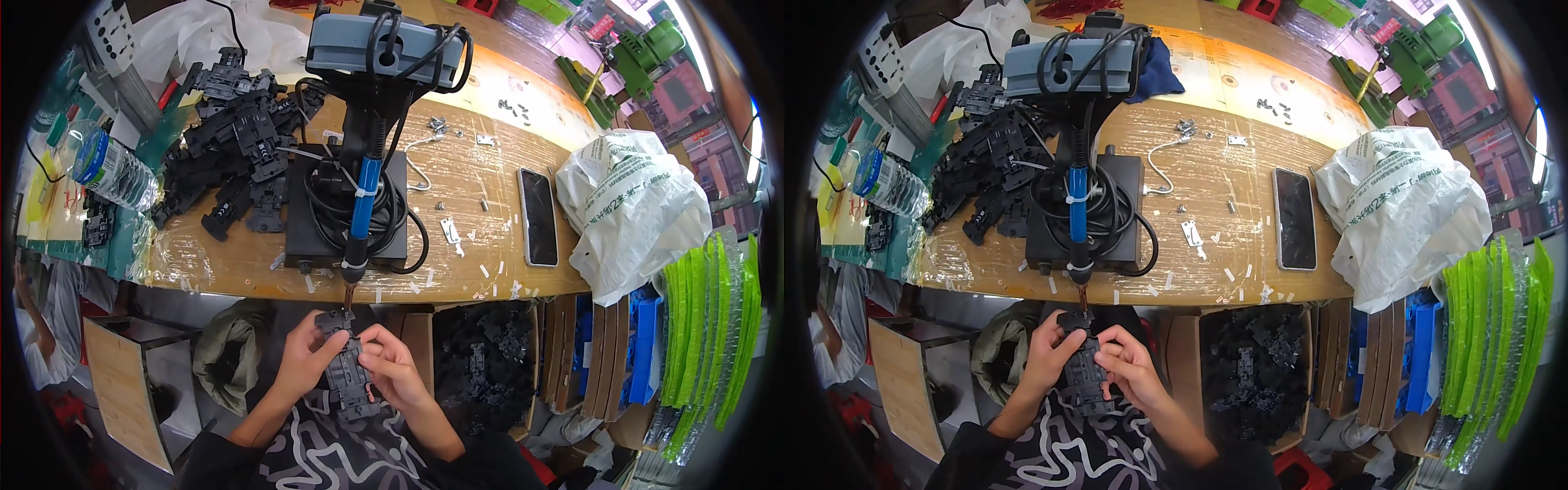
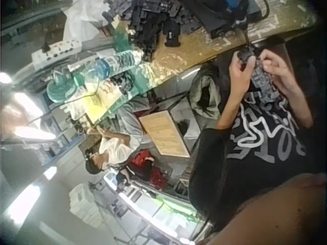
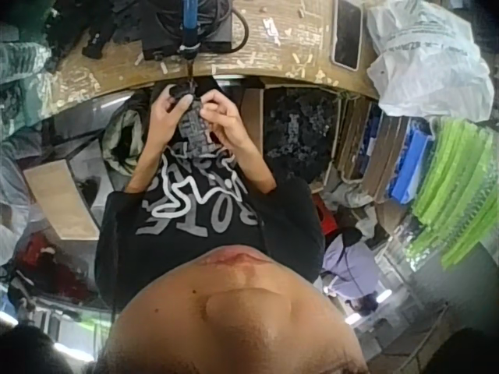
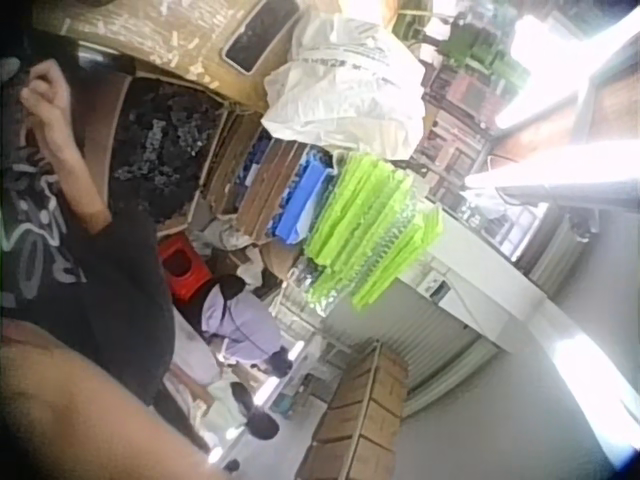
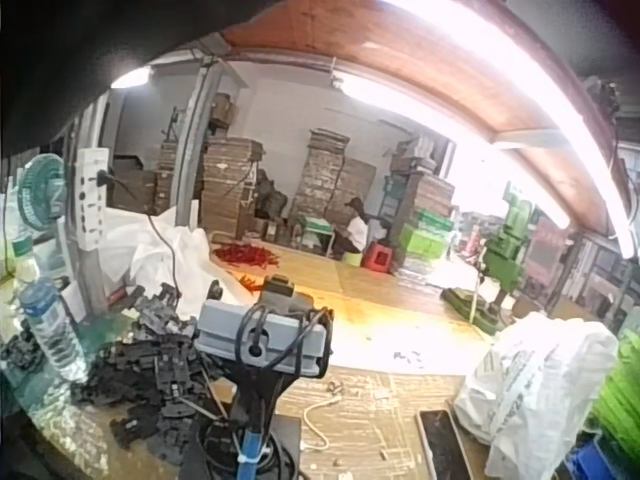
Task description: The person retrieves black plastic components from a sack and assembles them at a workbench. They insert small white pins into the plastic parts and use a soldering iron to heat and secure the connections. The person handles the parts one at a time, repeating the process for multiple units.
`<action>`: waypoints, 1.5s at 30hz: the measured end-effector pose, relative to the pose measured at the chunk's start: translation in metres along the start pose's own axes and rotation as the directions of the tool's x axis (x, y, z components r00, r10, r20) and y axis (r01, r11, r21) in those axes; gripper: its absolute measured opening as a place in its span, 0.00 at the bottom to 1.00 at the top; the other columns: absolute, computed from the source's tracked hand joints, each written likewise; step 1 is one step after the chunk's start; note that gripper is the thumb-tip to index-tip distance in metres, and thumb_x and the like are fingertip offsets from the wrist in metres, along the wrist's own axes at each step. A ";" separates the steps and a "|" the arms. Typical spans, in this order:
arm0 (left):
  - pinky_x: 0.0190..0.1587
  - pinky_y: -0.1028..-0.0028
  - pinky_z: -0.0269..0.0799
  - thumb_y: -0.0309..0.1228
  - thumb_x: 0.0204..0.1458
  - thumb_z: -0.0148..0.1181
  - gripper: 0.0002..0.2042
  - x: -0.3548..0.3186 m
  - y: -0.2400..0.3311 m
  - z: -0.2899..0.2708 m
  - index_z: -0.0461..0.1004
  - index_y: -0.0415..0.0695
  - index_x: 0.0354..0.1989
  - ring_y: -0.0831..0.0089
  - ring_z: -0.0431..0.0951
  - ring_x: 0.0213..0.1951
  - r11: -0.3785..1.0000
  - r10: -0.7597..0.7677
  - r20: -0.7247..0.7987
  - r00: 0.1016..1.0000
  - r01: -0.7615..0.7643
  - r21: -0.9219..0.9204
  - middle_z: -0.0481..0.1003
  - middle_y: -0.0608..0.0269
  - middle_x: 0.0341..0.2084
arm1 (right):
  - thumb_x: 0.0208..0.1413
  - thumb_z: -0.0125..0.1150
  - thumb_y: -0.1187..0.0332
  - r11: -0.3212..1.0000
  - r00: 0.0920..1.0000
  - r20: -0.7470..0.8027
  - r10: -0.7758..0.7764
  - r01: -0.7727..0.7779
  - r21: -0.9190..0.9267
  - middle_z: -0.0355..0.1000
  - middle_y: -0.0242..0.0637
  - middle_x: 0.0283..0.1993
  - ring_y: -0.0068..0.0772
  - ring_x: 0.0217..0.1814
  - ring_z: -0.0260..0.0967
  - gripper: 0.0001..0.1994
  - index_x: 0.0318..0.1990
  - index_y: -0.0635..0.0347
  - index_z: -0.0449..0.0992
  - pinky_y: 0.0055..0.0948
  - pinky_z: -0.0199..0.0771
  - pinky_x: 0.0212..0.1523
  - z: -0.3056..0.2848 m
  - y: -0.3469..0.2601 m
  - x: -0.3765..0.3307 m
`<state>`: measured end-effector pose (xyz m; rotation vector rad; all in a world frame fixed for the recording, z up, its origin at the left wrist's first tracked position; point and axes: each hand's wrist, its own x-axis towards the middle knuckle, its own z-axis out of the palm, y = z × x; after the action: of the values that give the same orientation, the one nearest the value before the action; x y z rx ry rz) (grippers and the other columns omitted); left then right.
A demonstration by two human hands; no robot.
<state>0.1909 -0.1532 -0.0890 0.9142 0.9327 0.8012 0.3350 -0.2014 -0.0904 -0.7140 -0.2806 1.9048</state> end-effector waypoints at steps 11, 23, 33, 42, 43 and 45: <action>0.31 0.85 0.62 0.26 0.47 0.53 0.09 0.000 -0.001 0.000 0.64 0.38 0.35 0.86 0.67 0.29 1.000 -0.022 0.002 1.000 0.022 0.002 0.69 0.67 0.26 | 0.51 0.47 0.76 0.999 0.998 -0.055 -0.038 0.036 -0.026 0.67 0.38 0.28 0.20 0.19 0.65 0.08 0.37 0.65 0.58 0.18 0.68 0.13 -0.002 0.006 0.000; 0.31 0.85 0.63 0.27 0.48 0.53 0.09 0.000 -0.005 -0.001 0.63 0.38 0.36 0.86 0.68 0.30 0.999 -0.015 -0.010 1.000 0.014 -0.035 0.70 0.66 0.27 | 0.50 0.48 0.76 0.998 0.994 -0.098 -0.043 0.039 -0.043 0.66 0.36 0.26 0.19 0.17 0.63 0.07 0.36 0.65 0.59 0.18 0.68 0.12 0.000 0.006 0.001; 0.35 0.83 0.63 0.28 0.48 0.53 0.12 0.001 -0.006 -0.004 0.64 0.37 0.40 0.84 0.68 0.33 0.998 -0.052 0.020 0.998 0.052 0.021 0.69 0.67 0.30 | 0.49 0.47 0.78 0.997 0.993 -0.099 -0.071 0.067 -0.039 0.67 0.40 0.28 0.21 0.18 0.64 0.09 0.37 0.66 0.58 0.18 0.66 0.10 0.002 0.006 0.002; 0.35 0.83 0.63 0.28 0.48 0.53 0.12 0.000 -0.005 -0.003 0.64 0.37 0.40 0.84 0.68 0.32 0.999 -0.039 0.026 0.999 0.038 0.026 0.69 0.67 0.30 | 0.49 0.47 0.78 0.996 0.994 -0.083 -0.077 0.073 -0.052 0.67 0.40 0.29 0.22 0.18 0.65 0.09 0.37 0.67 0.58 0.17 0.65 0.10 0.000 0.005 0.002; 0.35 0.83 0.63 0.28 0.48 0.53 0.12 0.000 -0.005 -0.003 0.64 0.37 0.40 0.84 0.68 0.32 0.999 -0.035 0.025 0.999 0.035 0.020 0.69 0.67 0.30 | 0.49 0.47 0.78 0.996 0.993 -0.084 -0.078 0.073 -0.059 0.67 0.40 0.29 0.22 0.18 0.64 0.09 0.37 0.67 0.58 0.17 0.65 0.10 0.000 0.005 0.002; 0.35 0.83 0.63 0.28 0.47 0.53 0.12 0.000 -0.004 -0.003 0.64 0.37 0.39 0.84 0.68 0.31 1.000 -0.029 0.023 0.999 0.029 0.008 0.69 0.67 0.29 | 0.49 0.47 0.78 0.995 0.993 -0.087 -0.080 0.074 -0.062 0.67 0.40 0.29 0.21 0.18 0.64 0.09 0.37 0.67 0.58 0.17 0.65 0.10 0.001 0.005 0.002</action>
<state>0.1892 -0.1535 -0.0932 0.9132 0.9275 0.7616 0.3304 -0.2013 -0.0930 -0.8135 -0.3042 1.7926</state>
